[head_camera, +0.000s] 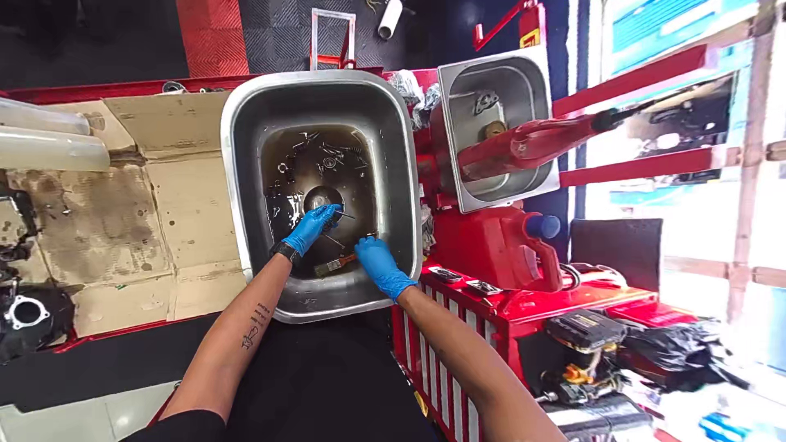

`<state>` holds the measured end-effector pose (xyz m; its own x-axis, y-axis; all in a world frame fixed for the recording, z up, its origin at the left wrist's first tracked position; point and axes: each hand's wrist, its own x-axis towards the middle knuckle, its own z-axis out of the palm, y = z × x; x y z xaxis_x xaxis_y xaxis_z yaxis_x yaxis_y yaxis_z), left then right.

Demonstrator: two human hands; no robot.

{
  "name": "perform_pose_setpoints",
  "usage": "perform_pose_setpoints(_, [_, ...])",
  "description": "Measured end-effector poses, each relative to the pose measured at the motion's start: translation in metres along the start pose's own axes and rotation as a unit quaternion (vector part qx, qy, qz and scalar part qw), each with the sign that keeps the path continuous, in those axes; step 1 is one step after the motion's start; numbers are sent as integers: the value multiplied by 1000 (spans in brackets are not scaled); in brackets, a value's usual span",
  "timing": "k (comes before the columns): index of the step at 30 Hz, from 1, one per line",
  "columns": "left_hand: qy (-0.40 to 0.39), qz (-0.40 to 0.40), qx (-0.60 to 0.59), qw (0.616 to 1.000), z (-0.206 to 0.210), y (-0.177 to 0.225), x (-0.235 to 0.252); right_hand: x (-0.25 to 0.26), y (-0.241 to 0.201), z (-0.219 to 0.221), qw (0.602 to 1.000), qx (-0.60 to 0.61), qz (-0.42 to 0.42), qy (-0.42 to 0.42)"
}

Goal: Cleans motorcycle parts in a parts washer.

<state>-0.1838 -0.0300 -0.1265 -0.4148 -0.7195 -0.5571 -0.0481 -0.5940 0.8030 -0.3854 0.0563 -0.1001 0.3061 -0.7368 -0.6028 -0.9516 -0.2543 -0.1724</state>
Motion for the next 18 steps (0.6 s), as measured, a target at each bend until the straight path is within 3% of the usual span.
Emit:
perform_pose_setpoints(7, [2,4,111,994,27,11,42,-30,3,-17,999,24,-39,-25])
perform_pose_setpoints(12, [-10,13,152,988,81,12,88,-27,4,-5,999,17,5,-44])
perform_pose_setpoints(16, [12,-4,184,983,108,15,103,-31,0,-4,993,8,40,-114])
perform_pose_setpoints(18, [35,-9,196,980,112,17,103,-34,5,-1,994,31,46,-91])
